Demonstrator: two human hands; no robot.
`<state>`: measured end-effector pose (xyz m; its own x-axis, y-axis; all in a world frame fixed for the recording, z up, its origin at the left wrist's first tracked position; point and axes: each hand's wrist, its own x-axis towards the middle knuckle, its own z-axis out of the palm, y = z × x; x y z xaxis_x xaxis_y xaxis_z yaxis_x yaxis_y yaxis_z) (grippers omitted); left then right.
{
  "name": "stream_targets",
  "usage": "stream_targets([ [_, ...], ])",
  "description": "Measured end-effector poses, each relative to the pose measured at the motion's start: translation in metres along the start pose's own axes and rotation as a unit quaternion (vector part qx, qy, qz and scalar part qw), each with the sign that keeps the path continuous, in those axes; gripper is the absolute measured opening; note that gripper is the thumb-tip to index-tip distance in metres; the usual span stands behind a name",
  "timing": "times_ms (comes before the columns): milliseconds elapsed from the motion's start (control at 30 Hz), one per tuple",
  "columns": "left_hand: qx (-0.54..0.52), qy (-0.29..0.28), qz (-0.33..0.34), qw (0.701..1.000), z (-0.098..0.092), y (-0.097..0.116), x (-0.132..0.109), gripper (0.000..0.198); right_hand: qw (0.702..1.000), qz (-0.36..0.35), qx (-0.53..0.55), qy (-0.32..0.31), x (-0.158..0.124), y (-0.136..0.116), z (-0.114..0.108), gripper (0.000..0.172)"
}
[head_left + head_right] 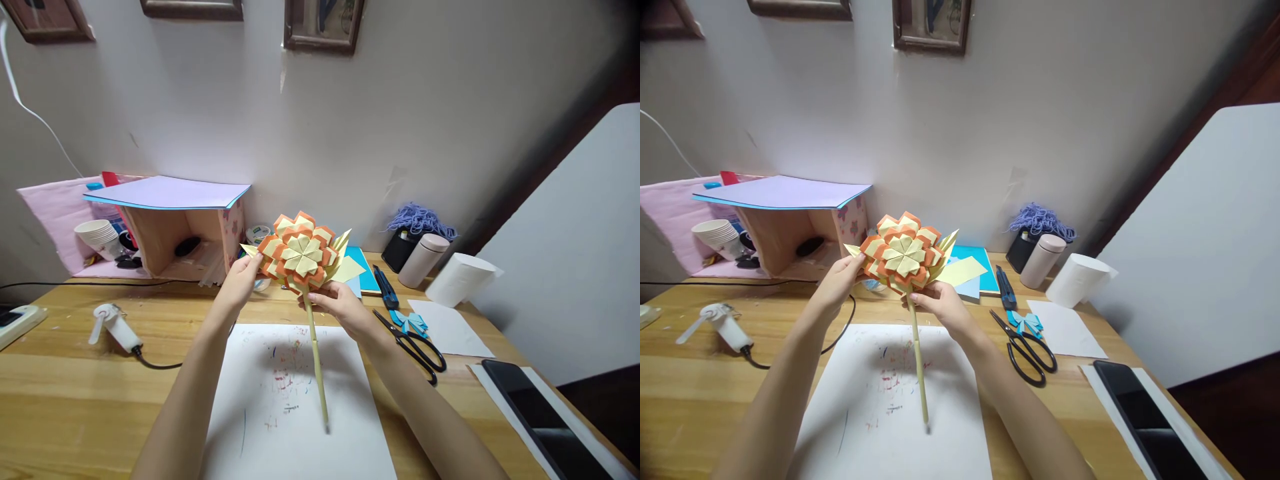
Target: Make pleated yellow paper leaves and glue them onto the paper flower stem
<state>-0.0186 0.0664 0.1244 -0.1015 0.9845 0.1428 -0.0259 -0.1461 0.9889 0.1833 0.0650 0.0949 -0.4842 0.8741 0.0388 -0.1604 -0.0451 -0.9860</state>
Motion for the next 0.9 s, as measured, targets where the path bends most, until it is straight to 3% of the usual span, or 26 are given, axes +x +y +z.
stream_targets([
  [200,-0.016,-0.011,-0.012,1.000,0.004,-0.001,0.002,0.069,0.998,-0.033,0.031,0.033,0.003,0.002,-0.003,0.034],
  [267,-0.019,-0.038,-0.026,0.999,0.005,-0.003,0.001,0.079,0.997,-0.046,0.037,0.042,0.003,-0.001,-0.007,0.030],
  [333,-0.006,-0.101,-0.041,0.994,0.006,-0.004,-0.002,0.082,0.996,-0.059,0.048,0.054,0.003,-0.004,-0.010,0.026],
  [467,0.072,-0.257,-0.049,0.962,0.022,-0.010,-0.015,0.057,0.993,-0.073,0.071,0.061,0.001,-0.011,-0.014,0.023],
  [567,0.073,-0.308,-0.057,0.947,0.048,-0.019,-0.026,0.038,0.993,-0.075,0.070,0.055,0.001,-0.015,-0.015,0.023],
  [733,-0.070,-0.224,-0.100,0.967,0.089,-0.037,-0.038,0.041,0.991,-0.074,0.086,0.065,0.002,-0.016,-0.021,0.023],
  [900,-0.119,-0.182,-0.083,0.972,0.102,-0.044,-0.041,0.040,0.992,-0.069,0.097,0.052,0.004,-0.015,-0.027,0.020],
])
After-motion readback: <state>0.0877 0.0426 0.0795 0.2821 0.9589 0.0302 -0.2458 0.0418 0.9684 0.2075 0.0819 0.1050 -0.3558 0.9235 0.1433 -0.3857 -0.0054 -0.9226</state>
